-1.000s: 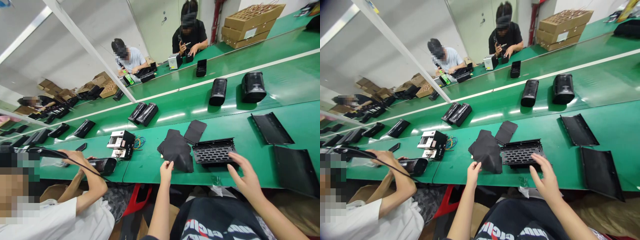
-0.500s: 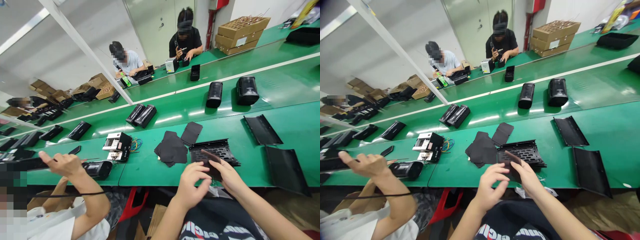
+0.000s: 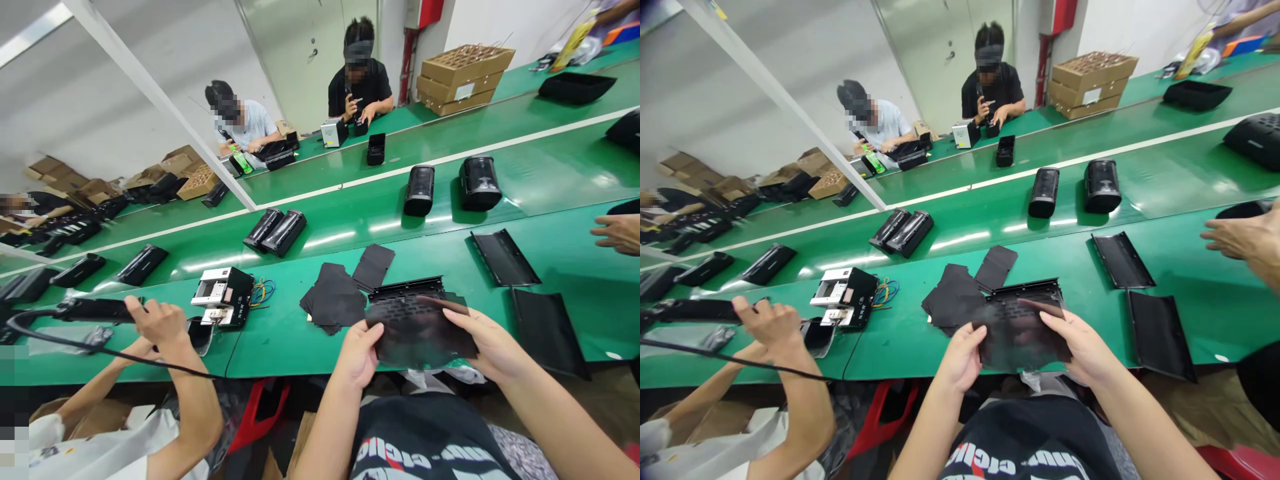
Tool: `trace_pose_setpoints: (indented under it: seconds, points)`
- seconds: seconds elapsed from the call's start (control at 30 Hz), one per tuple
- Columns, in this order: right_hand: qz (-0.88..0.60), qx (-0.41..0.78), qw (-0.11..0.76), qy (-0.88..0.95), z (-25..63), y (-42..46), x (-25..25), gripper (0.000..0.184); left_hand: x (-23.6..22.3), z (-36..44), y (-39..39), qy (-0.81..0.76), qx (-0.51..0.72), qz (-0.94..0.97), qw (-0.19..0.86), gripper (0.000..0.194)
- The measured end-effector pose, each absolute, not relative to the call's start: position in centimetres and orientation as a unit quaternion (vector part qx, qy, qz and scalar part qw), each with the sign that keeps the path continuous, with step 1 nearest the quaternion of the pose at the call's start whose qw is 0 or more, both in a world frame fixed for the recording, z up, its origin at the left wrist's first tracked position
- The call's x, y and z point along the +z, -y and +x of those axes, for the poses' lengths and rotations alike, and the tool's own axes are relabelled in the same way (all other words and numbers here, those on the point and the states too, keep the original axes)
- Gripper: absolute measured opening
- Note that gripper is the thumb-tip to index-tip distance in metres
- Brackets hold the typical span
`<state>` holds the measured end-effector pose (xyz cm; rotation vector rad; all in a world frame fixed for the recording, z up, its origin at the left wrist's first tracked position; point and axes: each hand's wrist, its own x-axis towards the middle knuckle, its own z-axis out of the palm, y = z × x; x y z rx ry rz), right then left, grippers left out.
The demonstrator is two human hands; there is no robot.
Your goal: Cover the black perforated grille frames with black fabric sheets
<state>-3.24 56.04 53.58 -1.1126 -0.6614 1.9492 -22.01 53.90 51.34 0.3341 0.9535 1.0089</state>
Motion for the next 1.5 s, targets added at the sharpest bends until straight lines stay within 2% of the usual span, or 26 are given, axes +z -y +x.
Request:
trace_pose_setpoints:
  seconds: [0.2, 0.37, 0.47, 0.6, 0.67, 0.93, 1.0, 1.13, 1.23, 1.5]
  points:
    - [-0.472, 0.735, 0.374, 0.312, -2.2, -56.5, 52.5, 0.042, 52.7, -23.7, -55.3, -0.52, 0.451, 0.239, 0.685, 0.037]
    - [-0.476, 0.715, 0.353, 0.371, -1.7, -57.5, 51.1, 0.038, 51.0, -23.8, -56.6, -0.544, 0.406, 0.308, 0.667, 0.04]
    - [-0.546, 0.6, 0.307, 0.497, -0.9, -59.4, 49.2, 0.032, 48.4, -23.6, -58.1, -0.602, 0.354, 0.397, 0.596, 0.036]
    - [-0.641, 0.347, 0.165, 0.664, 0.2, -62.4, 45.8, 0.026, 44.7, -22.8, -60.4, -0.665, 0.286, 0.501, 0.474, 0.026]
    - [-0.651, 0.305, 0.123, 0.684, 0.4, -63.5, 44.4, 0.025, 43.5, -22.4, -61.3, -0.675, 0.277, 0.516, 0.449, 0.026]
    - [-0.676, 0.304, 0.093, 0.665, 1.1, -63.8, 41.7, 0.018, 42.6, -22.3, -61.3, -0.715, 0.244, 0.549, 0.357, 0.011]
    - [-0.7, 0.294, 0.091, 0.644, 1.5, -63.6, 41.3, 0.016, 42.3, -22.7, -61.0, -0.733, 0.25, 0.528, 0.348, 0.017]
    - [-0.748, 0.288, 0.088, 0.592, 2.1, -63.7, 40.5, 0.027, 41.1, -23.0, -60.9, -0.727, 0.251, 0.499, 0.399, 0.014]
    - [-0.742, 0.304, 0.096, 0.59, 2.2, -64.1, 40.0, 0.027, 40.5, -22.9, -61.0, -0.715, 0.264, 0.492, 0.422, 0.011]
    - [-0.708, 0.36, 0.172, 0.583, 2.1, -64.3, 39.0, 0.023, 41.4, -22.2, -61.0, -0.674, 0.344, 0.445, 0.479, 0.023]
